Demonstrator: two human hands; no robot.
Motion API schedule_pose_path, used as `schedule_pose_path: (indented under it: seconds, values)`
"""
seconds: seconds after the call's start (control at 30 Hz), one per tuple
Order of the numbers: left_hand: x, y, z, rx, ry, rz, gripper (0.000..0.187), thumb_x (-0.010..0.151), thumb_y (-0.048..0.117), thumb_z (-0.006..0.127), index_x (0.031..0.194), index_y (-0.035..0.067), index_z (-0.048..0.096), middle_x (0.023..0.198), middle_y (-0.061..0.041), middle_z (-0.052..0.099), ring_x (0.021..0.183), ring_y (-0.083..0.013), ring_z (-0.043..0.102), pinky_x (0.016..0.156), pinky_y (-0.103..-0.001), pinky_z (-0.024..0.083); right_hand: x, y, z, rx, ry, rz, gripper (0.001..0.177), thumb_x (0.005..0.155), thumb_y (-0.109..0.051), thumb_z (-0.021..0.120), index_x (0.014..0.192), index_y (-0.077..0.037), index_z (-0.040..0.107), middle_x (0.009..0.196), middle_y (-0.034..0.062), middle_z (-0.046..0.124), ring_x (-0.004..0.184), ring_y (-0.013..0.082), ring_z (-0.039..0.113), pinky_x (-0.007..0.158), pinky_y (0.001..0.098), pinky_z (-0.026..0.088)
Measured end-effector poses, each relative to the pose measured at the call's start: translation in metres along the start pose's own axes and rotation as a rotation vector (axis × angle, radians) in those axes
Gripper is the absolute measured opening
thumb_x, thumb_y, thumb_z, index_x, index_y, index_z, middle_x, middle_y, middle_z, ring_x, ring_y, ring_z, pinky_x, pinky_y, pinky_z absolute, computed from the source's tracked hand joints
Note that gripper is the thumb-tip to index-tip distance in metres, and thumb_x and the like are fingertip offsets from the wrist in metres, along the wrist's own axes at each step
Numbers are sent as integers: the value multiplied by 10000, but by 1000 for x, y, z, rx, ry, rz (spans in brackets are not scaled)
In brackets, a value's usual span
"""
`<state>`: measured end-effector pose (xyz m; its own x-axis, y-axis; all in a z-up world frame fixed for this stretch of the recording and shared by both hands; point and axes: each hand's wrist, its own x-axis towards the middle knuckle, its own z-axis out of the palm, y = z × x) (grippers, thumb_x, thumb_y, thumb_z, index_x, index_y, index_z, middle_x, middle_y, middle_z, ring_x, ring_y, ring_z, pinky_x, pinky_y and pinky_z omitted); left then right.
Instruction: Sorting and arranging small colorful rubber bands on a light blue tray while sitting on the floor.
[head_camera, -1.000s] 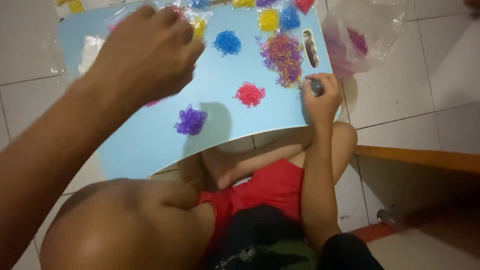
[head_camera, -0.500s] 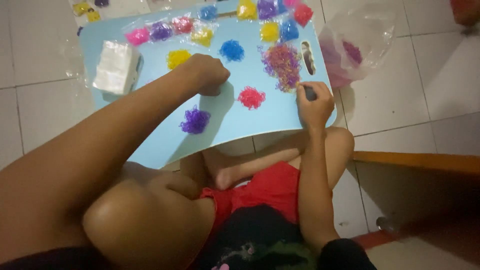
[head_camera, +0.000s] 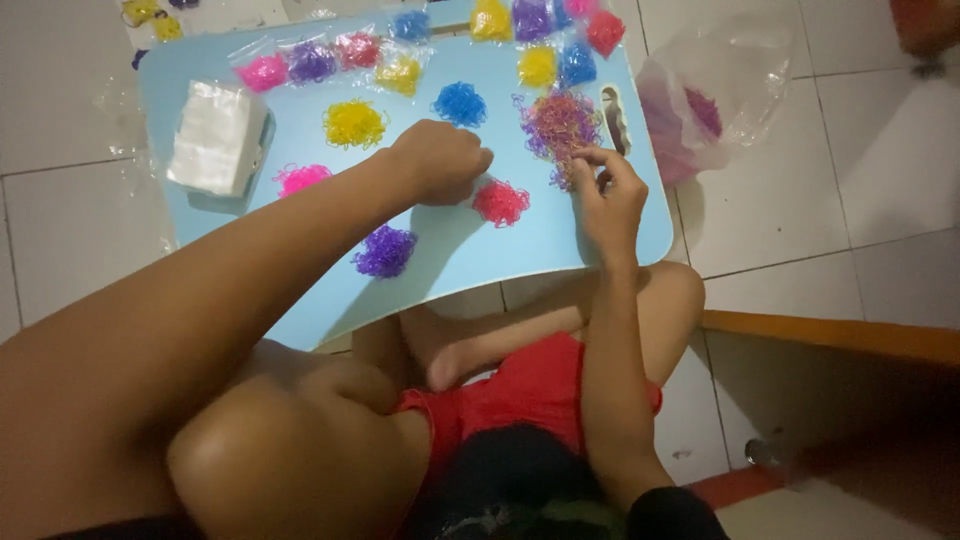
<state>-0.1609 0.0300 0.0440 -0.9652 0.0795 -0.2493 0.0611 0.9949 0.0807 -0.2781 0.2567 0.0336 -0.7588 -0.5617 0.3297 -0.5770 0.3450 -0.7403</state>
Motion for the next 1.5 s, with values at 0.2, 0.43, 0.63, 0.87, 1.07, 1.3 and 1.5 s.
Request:
schedule_pose_path:
  seconds: [0.2, 0.43, 0.63, 0.87, 1.07, 1.3, 1.5]
  values:
    - [1, 12, -40, -342, 204, 1, 215, 1003, 138, 680, 1204, 65, 698, 1056, -162, 739, 960, -336, 745, 852, -485, 600, 6, -12, 14, 52, -37, -141, 142, 989, -70, 772, 1129, -65, 742, 995, 170, 754, 905, 390, 717, 757, 457, 549]
    - [29, 7, -23, -596, 358, 89, 161, 1015, 183, 701, 1133, 79, 736, 1013, -131, 761, 867, -322, 720, 741, -454, 553, 13, -39, 21, 147, -30, -92, 193, 983, -105, 771, 1165, -104, 707, 1042, 99, 757, 941, 257, 726, 804, 363, 575]
    - [38, -9, -10, -552, 452, 160, 146, 992, 233, 758, 1016, 92, 789, 922, -94, 791, 738, -270, 717, 633, -416, 533, 14, -27, 29, 154, -68, -125, 190, 992, -152, 771, 1155, -80, 706, 1082, 76, 749, 907, 183, 712, 678, 269, 542]
    - [46, -43, 11, -90, 508, -146, 167, 1012, 72, 654, 892, 33, 763, 710, -132, 694, 584, -295, 661, 495, -378, 523, -1, -27, 20, -12, 53, -224, 119, 982, 8, 675, 1073, -56, 716, 1023, 72, 727, 957, 241, 617, 802, 361, 511]
    - [36, -62, 18, 55, 529, -161, 232, 1060, 126, 694, 846, 57, 750, 630, -80, 619, 525, -208, 624, 546, -291, 507, -31, -1, 12, -174, 152, -184, 156, 942, 37, 678, 1020, -81, 744, 975, 39, 729, 928, 242, 556, 781, 362, 491]
    - [34, -41, 15, 353, 585, -70, 201, 1019, 242, 732, 1156, 98, 755, 1065, -136, 759, 968, -275, 690, 925, -439, 562, -38, 15, 16, -236, 161, -187, 130, 926, 18, 686, 1004, -74, 735, 1000, 62, 714, 955, 263, 566, 816, 386, 470]
    - [19, 5, 7, -3, 441, 231, 511, 973, 414, 726, 1322, 54, 627, 1282, -223, 638, 1088, -355, 631, 801, -433, 593, -39, 23, 19, -240, 173, -174, 141, 930, 4, 684, 1022, -87, 740, 1020, 62, 657, 969, 278, 539, 817, 405, 508]
